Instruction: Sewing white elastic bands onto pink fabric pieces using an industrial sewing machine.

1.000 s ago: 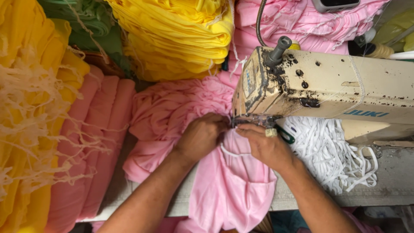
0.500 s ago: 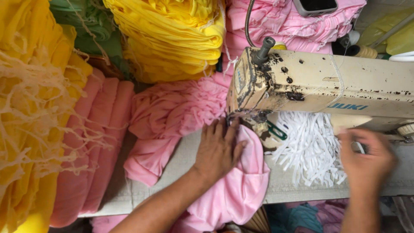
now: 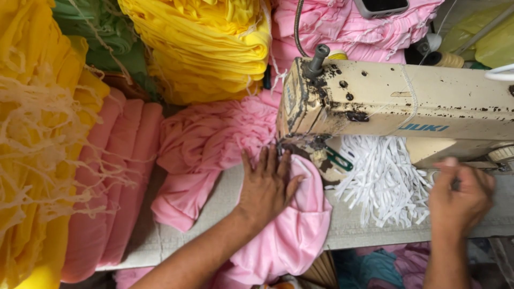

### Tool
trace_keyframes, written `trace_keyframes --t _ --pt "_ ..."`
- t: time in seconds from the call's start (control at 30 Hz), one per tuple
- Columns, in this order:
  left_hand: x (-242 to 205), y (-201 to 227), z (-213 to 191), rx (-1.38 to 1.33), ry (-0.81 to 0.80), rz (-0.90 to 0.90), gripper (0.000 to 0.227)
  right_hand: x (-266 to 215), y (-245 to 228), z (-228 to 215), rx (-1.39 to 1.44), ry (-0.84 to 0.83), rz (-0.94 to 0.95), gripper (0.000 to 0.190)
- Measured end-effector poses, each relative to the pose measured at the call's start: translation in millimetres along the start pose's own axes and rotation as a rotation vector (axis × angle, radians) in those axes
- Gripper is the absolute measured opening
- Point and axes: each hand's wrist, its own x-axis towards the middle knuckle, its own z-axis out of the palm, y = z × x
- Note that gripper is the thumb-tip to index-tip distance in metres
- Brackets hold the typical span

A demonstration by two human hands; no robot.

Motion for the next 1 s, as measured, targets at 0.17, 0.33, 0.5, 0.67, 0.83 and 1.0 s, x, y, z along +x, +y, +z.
trace_keyframes --t 0.17,0.33,0.5,0.67,0.83,1.0 --pt "3 -18 -19 -0.025 -0.153 0.037 0.07 28 -132 13 0.443 -0.324 0.022 0.018" --pt "21 -64 -13 -0.408 0.075 0.288 0.041 32 -153 78 0.415 -0.282 -0.332 0.033" --pt "49 -102 -20 -0.644 -0.059 0.527 0.033 29 -137 99 0.181 -0.379 -0.329 0.014" --pt "63 -107 -27 -0.798 -0.159 0.481 0.021 32 -162 78 0.079 -0.467 -0.214 0.02" --pt "79 -98 -18 -0.802 -0.393 0.295 0.024 51 -217 39 0.13 -0.588 -0.288 0.035" --pt "82 -96 -14 -0.771 -0.446 0.278 0.028 37 -208 71 0.06 -0.683 -0.313 0.03"
